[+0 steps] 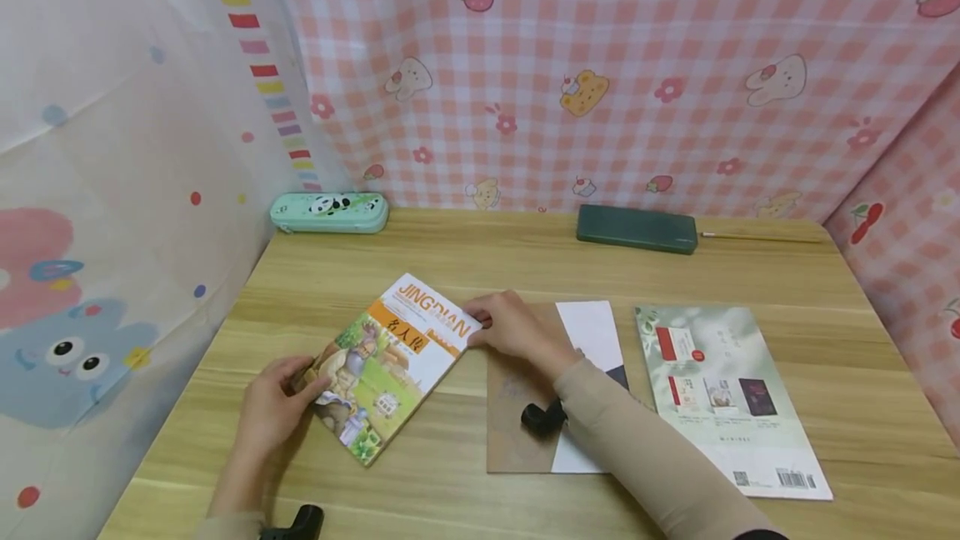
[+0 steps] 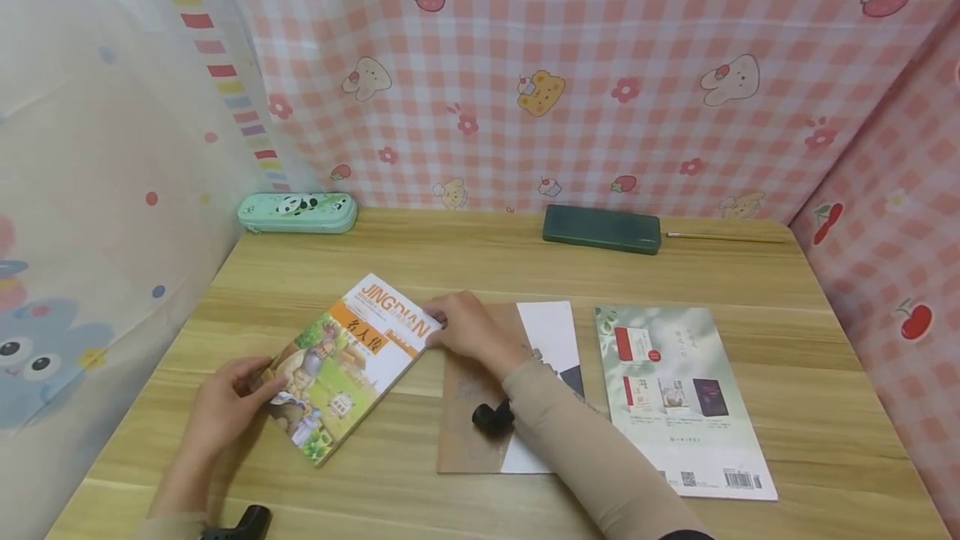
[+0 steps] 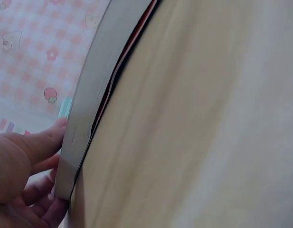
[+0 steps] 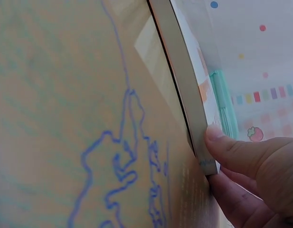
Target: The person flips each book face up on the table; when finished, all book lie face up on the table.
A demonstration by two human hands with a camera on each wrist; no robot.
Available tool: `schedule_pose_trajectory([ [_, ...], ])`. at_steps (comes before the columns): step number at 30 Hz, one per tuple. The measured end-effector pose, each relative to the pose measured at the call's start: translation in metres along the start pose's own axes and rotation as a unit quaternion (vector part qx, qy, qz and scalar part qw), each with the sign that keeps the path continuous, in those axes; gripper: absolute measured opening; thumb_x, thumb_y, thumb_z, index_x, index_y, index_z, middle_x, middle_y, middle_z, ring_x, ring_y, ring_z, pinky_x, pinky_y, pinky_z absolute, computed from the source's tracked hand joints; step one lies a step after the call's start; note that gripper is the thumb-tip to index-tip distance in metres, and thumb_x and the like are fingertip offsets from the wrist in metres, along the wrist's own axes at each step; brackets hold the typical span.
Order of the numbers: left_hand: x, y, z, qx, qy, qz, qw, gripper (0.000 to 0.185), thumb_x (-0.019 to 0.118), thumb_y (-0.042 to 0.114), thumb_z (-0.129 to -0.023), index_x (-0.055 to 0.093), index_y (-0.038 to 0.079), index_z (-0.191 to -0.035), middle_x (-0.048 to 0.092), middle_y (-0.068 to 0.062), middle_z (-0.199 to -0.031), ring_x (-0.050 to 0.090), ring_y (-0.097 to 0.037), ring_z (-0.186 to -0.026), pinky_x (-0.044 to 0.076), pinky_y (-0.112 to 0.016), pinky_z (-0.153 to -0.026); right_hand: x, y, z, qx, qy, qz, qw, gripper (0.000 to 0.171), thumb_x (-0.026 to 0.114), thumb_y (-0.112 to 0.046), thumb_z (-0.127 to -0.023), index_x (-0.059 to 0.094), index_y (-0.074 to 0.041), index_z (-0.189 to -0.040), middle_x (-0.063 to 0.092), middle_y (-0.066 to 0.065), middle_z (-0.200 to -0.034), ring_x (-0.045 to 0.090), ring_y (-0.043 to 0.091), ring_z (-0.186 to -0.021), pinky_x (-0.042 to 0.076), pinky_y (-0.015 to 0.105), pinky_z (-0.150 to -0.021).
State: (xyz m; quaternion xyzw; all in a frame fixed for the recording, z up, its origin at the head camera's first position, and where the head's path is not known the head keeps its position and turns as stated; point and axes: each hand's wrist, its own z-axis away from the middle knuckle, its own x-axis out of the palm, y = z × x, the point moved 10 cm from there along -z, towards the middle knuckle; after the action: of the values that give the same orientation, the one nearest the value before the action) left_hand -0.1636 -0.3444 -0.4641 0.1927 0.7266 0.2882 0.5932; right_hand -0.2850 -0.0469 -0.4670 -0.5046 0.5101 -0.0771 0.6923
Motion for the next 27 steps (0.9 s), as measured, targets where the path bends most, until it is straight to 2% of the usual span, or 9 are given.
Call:
schedule_pose_trajectory([
  [6, 0.005, 0.005, 0.012, -0.027, -0.015, 0.001, 0.9995, 0.049, 0.082, 0.019, -0.087, 0.066, -0.011, -0.123, 0.063, -0.032, -0.122, 0.058, -0.049, -0.116, 0.047, -0.059, -0.1, -0.007, 0.001, -0.006, 0.0, 0.022, 0.033, 0.999, 0.025, 0.081, -0.005, -0.086, 0.077, -0.009, -0.11, 0.074, 0.002, -0.106, 0.065, 0.012, -0.093, 0.056, 0.028, -0.085],
  [9, 0.008, 0.005, 0.018, -0.042, -0.021, -0.001, 0.9989, 0.052, 0.082, 0.021, -0.087, 0.065, -0.011, -0.123, 0.064, -0.032, -0.12, 0.06, -0.048, -0.115, 0.048, -0.058, -0.1, -0.009, 0.001, -0.009, -0.004, 0.032, 0.047, 0.998, 0.022, 0.08, -0.004, -0.086, 0.077, -0.009, -0.107, 0.074, 0.002, -0.101, 0.063, 0.013, -0.088, 0.055, 0.027, -0.08],
  [11, 0.009, 0.007, 0.022, -0.038, -0.015, -0.002, 0.9992, 0.051, 0.083, 0.021, -0.086, 0.066, -0.011, -0.122, 0.066, -0.03, -0.117, 0.062, -0.045, -0.111, 0.05, -0.056, -0.097, -0.011, 0.0, -0.011, -0.01, 0.036, 0.056, 0.998, 0.015, 0.08, -0.003, -0.086, 0.077, -0.009, -0.1, 0.073, 0.002, -0.093, 0.06, 0.012, -0.081, 0.052, 0.025, -0.074],
  [13, 0.009, 0.009, 0.026, -0.024, -0.006, 0.001, 0.9997, 0.049, 0.084, 0.02, -0.085, 0.068, -0.01, -0.119, 0.068, -0.026, -0.112, 0.066, -0.039, -0.102, 0.055, -0.047, -0.089, -0.012, 0.0, -0.013, -0.015, 0.039, 0.062, 0.997, 0.009, 0.079, -0.003, -0.086, 0.075, -0.008, -0.093, 0.07, 0.002, -0.085, 0.056, 0.011, -0.075, 0.048, 0.023, -0.069],
  [15, 0.01, 0.011, 0.029, -0.012, 0.0, 0.005, 0.9999, 0.045, 0.085, 0.019, -0.084, 0.07, -0.008, -0.117, 0.07, -0.021, -0.107, 0.067, -0.032, -0.093, 0.056, -0.037, -0.08, -0.013, 0.0, -0.015, -0.015, 0.045, 0.065, 0.997, 0.009, 0.079, -0.003, -0.086, 0.075, -0.007, -0.092, 0.069, 0.003, -0.083, 0.056, 0.012, -0.074, 0.047, 0.023, -0.067],
  [19, 0.01, 0.009, 0.036, -0.023, 0.001, 0.016, 0.9996, 0.044, 0.086, 0.018, -0.083, 0.072, -0.006, -0.116, 0.072, -0.014, -0.1, 0.063, -0.018, -0.084, 0.052, -0.022, -0.069, -0.016, 0.004, -0.019, 0.003, 0.059, 0.062, 0.996, 0.019, 0.081, -0.005, -0.085, 0.078, -0.006, -0.104, 0.075, 0.006, -0.095, 0.068, 0.016, -0.085, 0.056, 0.028, -0.078],
  [22, 0.011, 0.007, 0.042, -0.046, 0.005, 0.023, 0.9987, 0.046, 0.087, 0.019, -0.082, 0.071, -0.004, -0.119, 0.072, -0.014, -0.099, 0.062, -0.016, -0.083, 0.051, -0.02, -0.068, -0.016, 0.008, -0.023, 0.012, 0.063, 0.052, 0.997, 0.028, 0.082, -0.006, -0.084, 0.077, -0.005, -0.112, 0.076, 0.009, -0.105, 0.071, 0.019, -0.095, 0.058, 0.032, -0.087],
  [27, 0.014, 0.007, 0.051, -0.055, 0.02, 0.052, 0.997, 0.049, 0.087, 0.015, -0.081, 0.07, -0.005, -0.121, 0.07, -0.017, -0.107, 0.064, -0.015, -0.087, 0.05, -0.012, -0.071, -0.016, 0.014, -0.03, 0.014, 0.056, 0.027, 0.998, 0.033, 0.083, -0.008, -0.083, 0.076, -0.004, -0.115, 0.075, 0.01, -0.11, 0.071, 0.021, -0.099, 0.057, 0.031, -0.091],
])
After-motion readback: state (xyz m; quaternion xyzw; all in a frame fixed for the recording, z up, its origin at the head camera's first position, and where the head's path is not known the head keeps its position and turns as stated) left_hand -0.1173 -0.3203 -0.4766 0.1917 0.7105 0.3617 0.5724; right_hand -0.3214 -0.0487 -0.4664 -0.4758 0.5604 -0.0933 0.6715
